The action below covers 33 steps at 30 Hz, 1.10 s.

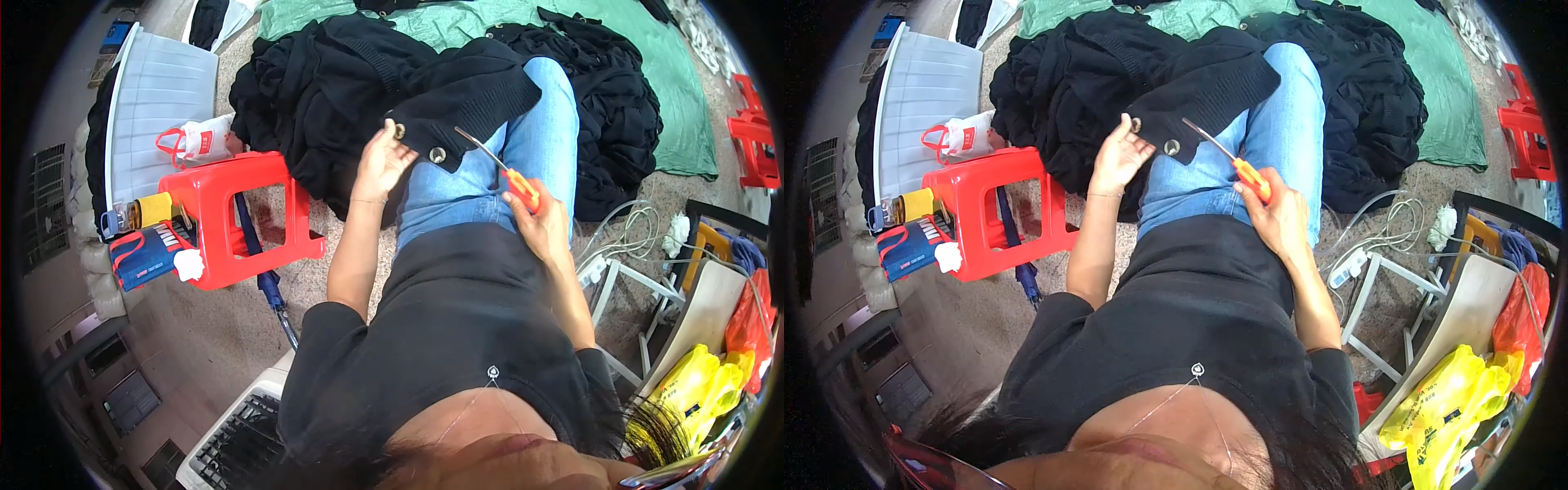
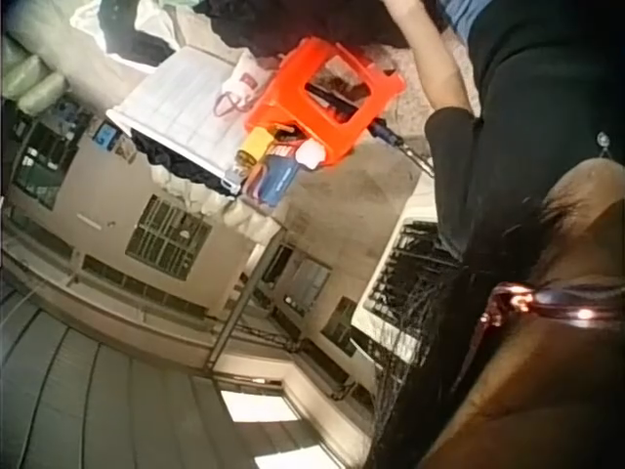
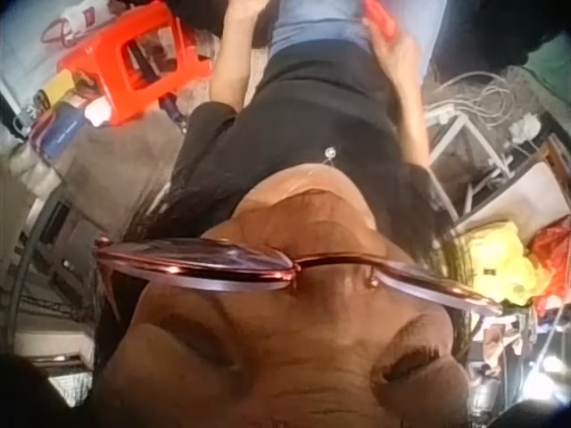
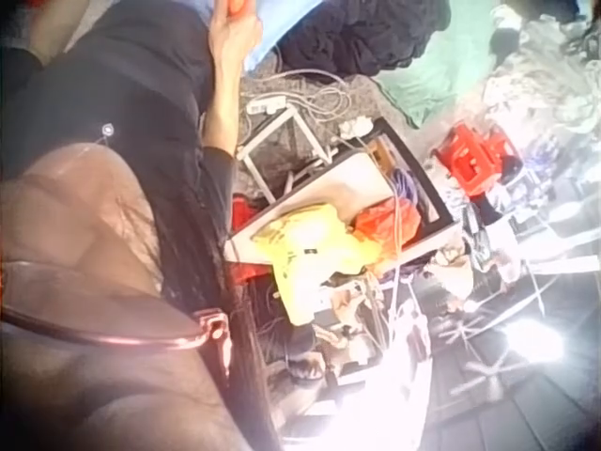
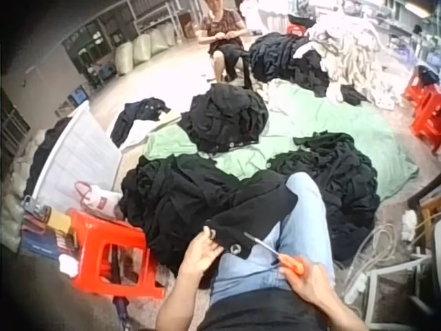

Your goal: Trim excess material and inspect eyelets on black garments using a pneumatic tool.

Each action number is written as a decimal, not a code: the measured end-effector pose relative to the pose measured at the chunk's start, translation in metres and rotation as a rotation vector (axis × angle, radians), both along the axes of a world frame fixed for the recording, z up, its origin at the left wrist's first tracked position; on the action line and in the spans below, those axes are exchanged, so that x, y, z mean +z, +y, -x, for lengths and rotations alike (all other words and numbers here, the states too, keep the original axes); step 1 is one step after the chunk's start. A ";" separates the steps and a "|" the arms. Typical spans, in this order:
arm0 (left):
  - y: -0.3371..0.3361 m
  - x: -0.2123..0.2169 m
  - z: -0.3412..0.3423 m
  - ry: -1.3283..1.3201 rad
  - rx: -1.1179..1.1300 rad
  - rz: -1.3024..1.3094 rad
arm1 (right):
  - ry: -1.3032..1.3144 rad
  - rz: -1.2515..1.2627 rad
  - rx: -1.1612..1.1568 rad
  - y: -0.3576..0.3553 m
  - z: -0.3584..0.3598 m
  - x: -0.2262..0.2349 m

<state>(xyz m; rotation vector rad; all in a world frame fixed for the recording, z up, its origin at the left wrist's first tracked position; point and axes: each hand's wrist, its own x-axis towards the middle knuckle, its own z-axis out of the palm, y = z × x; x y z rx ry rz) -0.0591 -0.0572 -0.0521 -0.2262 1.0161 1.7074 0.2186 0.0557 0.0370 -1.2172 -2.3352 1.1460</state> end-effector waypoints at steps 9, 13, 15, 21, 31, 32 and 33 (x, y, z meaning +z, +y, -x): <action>0.010 0.033 -0.043 0.450 -0.221 0.072 | -0.085 -0.016 0.050 -0.005 -0.010 0.016; 0.009 0.033 -0.040 0.203 -0.107 0.078 | -0.141 -0.047 0.128 -0.006 -0.016 0.020; 0.009 0.032 -0.041 0.187 -0.086 0.079 | -0.167 -0.075 0.143 -0.007 -0.015 0.021; 0.016 0.034 -0.056 0.298 -0.001 0.104 | -0.185 -0.080 0.169 -0.002 -0.014 0.023; 0.084 0.156 -0.250 1.048 -0.966 -1.080 | 0.886 -0.307 -0.854 0.070 -0.114 0.129; 0.083 0.163 -0.258 1.073 -0.972 -1.149 | 0.840 -0.402 -0.741 0.067 -0.120 0.142; 0.083 0.160 -0.261 1.241 -1.103 -1.093 | 0.784 -0.469 -0.737 0.064 -0.119 0.146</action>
